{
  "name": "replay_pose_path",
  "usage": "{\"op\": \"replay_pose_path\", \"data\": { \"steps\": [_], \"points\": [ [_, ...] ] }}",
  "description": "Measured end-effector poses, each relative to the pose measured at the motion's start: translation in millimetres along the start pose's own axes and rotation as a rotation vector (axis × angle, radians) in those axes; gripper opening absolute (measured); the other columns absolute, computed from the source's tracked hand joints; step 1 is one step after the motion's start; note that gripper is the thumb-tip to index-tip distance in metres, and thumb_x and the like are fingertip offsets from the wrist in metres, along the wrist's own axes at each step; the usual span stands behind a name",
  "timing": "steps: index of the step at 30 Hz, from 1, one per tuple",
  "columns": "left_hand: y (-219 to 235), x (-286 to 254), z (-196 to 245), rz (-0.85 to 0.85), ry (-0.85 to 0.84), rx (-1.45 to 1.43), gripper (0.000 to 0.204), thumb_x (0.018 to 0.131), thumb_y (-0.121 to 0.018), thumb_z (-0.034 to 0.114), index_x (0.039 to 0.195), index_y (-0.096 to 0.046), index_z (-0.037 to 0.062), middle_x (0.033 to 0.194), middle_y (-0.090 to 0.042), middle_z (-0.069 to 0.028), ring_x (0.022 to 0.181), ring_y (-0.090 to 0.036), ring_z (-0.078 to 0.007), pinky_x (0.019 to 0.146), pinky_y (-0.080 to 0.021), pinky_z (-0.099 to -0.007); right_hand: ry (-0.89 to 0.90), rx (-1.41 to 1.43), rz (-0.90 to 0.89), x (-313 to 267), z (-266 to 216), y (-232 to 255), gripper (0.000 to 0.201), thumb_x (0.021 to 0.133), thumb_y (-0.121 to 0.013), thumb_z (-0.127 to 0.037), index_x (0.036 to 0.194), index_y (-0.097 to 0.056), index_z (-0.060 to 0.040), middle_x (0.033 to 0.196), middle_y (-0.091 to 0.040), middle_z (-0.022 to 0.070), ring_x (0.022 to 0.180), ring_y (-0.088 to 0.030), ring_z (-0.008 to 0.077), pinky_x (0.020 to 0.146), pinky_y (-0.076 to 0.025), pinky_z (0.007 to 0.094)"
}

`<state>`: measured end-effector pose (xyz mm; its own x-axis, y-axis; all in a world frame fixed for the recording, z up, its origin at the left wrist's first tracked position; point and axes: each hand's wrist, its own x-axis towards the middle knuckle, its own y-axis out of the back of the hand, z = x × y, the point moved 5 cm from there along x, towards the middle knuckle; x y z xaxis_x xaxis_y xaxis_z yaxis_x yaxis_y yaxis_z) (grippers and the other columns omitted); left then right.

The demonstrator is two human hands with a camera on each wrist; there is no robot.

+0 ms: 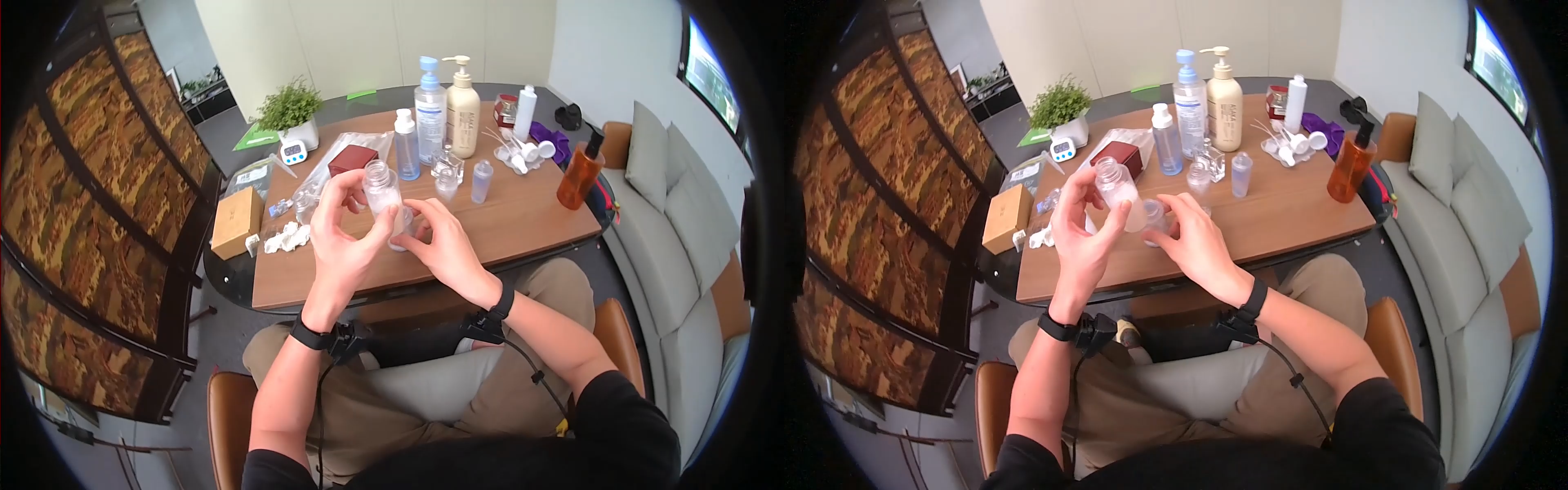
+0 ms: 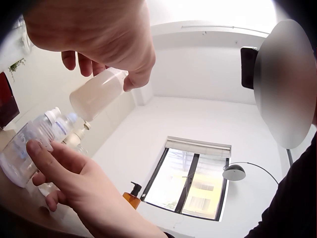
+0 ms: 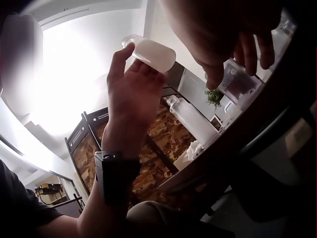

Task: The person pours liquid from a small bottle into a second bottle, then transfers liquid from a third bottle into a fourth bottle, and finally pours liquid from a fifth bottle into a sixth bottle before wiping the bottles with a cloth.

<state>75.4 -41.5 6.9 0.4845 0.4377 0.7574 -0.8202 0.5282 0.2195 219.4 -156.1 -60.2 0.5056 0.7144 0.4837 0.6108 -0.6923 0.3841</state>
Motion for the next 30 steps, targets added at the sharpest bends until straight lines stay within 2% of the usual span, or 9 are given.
{"op": "replay_pose_path", "data": {
  "steps": [4,6,9,18,20,22,24,26,30],
  "points": [
    [-10,-6,2,-0.040,-0.001,-0.023,0.053,0.091,-0.089,0.005,0.138,-0.067,-0.0017,0.118,-0.066,-0.0013,0.098,-0.055,-0.0107,0.089,-0.049,-0.0278,0.106,-0.055,0.115,-13,-21,21,0.043,0.098,-0.086,-0.017,0.134,-0.070,0.0009,0.118,-0.070,0.0092,0.080,-0.071,0.0196,0.073,-0.058,0.0370],
    [-17,-9,3,-0.030,0.053,-0.041,0.050,0.086,-0.091,0.010,0.131,-0.071,0.0021,0.106,-0.065,-0.0019,0.094,-0.057,-0.0135,0.083,-0.049,-0.0305,0.178,0.052,0.133,-17,-31,33,0.039,0.102,-0.081,-0.017,0.135,-0.069,0.0012,0.119,-0.068,0.0082,0.076,-0.067,0.0166,0.066,-0.054,0.0330],
    [-30,-16,3,-0.069,0.076,-0.067,0.051,0.086,-0.091,0.010,0.132,-0.071,0.0022,0.105,-0.064,-0.0013,0.094,-0.056,-0.0129,0.082,-0.048,-0.0298,0.226,0.208,0.102,-24,-37,48,0.038,0.103,-0.081,-0.019,0.133,-0.070,0.0005,0.117,-0.066,0.0059,0.079,-0.062,0.0129,0.061,-0.048,0.0291],
    [-74,-20,0,-0.178,0.137,-0.025,0.042,0.087,-0.087,0.006,0.128,-0.074,0.0033,0.105,-0.069,-0.0032,0.090,-0.060,-0.0147,0.077,-0.050,-0.0310,0.102,0.345,0.196,-20,-9,67,0.038,0.092,-0.090,-0.019,0.120,-0.073,-0.0004,0.108,-0.067,0.0032,0.088,-0.058,0.0129,0.067,-0.049,0.0309],
    [-82,-17,-3,-0.214,0.210,-0.043,0.054,0.086,-0.089,0.009,0.137,-0.070,0.0045,0.112,-0.070,-0.0044,0.093,-0.061,-0.0166,0.081,-0.051,-0.0325,0.099,0.344,0.209,-16,-4,77,0.037,0.090,-0.091,-0.019,0.117,-0.074,0.0001,0.106,-0.068,0.0039,0.088,-0.059,0.0141,0.070,-0.051,0.0325],
    [-91,-11,8,-0.305,0.094,0.101,0.068,0.087,-0.092,0.015,0.147,-0.062,0.0047,0.125,-0.070,-0.0043,0.104,-0.064,-0.0147,0.088,-0.052,-0.0306,0.092,0.201,0.214,-11,-4,92,0.034,0.089,-0.092,-0.019,0.110,-0.075,0.0012,0.100,-0.071,0.0066,0.085,-0.061,0.0161,0.075,-0.053,0.0348],
    [-93,-5,9,-0.364,0.046,0.196,0.074,0.084,-0.093,0.019,0.149,-0.059,0.0059,0.132,-0.066,-0.0080,0.114,-0.063,-0.0202,0.094,-0.051,-0.0341,0.110,0.105,0.210,-3,-2,109,0.034,0.087,-0.093,-0.020,0.106,-0.075,0.0023,0.090,-0.071,0.0088,0.076,-0.064,0.0181,0.072,-0.055,0.0376],
    [-90,4,18,-0.233,-0.113,0.312,0.069,0.087,-0.089,0.017,0.148,-0.060,0.0050,0.135,-0.064,-0.0100,0.122,-0.060,-0.0236,0.103,-0.051,-0.0385,0.089,0.072,0.219,4,9,121,0.038,0.087,-0.093,-0.026,0.102,-0.074,0.0025,0.085,-0.071,0.0096,0.070,-0.067,0.0223,0.069,-0.056,0.0402],
    [-87,14,2,-0.132,-0.092,0.540,0.062,0.091,-0.089,0.020,0.145,-0.062,0.0034,0.134,-0.068,-0.0144,0.129,-0.061,-0.0302,0.115,-0.046,-0.0453,-0.008,-0.087,0.179,6,20,141,0.042,0.086,-0.091,-0.034,0.099,-0.075,0.0028,0.084,-0.075,0.0136,0.071,-0.074,0.0293,0.072,-0.058,0.0424]
  ]
}}
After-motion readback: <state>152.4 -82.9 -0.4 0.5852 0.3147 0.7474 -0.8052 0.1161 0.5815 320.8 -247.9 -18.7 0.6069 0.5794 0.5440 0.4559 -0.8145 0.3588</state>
